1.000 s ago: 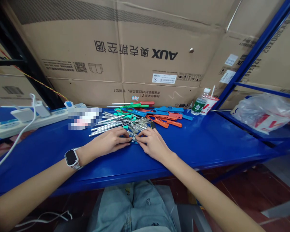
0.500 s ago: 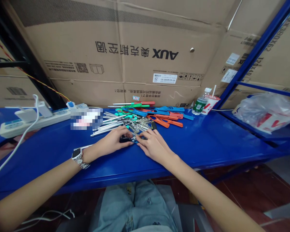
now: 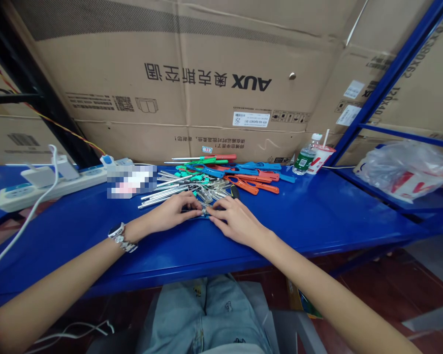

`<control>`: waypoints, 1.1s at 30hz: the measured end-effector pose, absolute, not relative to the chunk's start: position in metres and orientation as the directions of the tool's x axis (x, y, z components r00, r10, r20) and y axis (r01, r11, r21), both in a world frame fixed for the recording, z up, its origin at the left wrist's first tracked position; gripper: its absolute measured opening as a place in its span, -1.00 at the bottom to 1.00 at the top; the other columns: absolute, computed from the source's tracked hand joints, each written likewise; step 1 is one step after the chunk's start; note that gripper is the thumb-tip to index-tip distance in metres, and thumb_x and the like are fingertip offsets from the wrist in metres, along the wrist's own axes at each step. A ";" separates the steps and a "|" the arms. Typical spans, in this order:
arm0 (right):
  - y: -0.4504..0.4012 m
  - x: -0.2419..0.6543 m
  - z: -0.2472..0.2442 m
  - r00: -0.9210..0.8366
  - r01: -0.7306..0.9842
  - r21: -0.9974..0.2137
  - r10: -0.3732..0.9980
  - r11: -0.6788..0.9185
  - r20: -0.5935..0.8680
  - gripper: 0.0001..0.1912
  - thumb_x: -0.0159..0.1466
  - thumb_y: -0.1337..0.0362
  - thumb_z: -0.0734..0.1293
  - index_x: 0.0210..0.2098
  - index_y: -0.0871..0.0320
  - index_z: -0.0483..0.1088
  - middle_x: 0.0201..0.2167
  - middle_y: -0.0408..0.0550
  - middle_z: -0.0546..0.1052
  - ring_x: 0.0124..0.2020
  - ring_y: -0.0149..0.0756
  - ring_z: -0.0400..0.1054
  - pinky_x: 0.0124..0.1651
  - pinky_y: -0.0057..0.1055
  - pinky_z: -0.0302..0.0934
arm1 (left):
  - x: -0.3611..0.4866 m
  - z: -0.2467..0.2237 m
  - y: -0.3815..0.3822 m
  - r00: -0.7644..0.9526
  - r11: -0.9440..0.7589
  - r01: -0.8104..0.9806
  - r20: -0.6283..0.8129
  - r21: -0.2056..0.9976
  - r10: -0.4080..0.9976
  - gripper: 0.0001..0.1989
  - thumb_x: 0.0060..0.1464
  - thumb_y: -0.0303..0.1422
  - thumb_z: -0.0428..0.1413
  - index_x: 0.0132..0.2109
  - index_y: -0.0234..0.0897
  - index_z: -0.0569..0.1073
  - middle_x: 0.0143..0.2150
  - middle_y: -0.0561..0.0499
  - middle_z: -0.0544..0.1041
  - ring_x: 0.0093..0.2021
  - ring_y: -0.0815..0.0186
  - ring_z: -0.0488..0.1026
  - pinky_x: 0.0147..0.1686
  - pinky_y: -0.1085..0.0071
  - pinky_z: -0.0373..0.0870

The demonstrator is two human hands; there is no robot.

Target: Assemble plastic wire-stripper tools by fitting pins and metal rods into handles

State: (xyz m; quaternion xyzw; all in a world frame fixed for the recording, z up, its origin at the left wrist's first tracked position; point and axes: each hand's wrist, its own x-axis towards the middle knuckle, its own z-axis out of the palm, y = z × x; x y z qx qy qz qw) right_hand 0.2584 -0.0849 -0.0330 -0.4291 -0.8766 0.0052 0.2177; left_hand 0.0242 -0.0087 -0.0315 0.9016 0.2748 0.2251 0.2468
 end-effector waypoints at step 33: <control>-0.068 0.245 -0.042 -0.220 0.518 -0.758 0.918 0.397 0.331 -0.94 0.25 0.31 0.47 -0.31 0.13 0.64 -0.26 -0.06 0.59 -0.30 -0.31 0.43 -0.21 -0.35 0.29 | 0.023 -0.032 -0.012 0.718 -0.696 0.399 0.270 0.597 0.642 -0.83 0.25 -0.36 0.10 -0.20 -0.27 0.60 -0.27 -0.03 0.54 -0.26 0.27 0.46 -0.22 0.35 0.37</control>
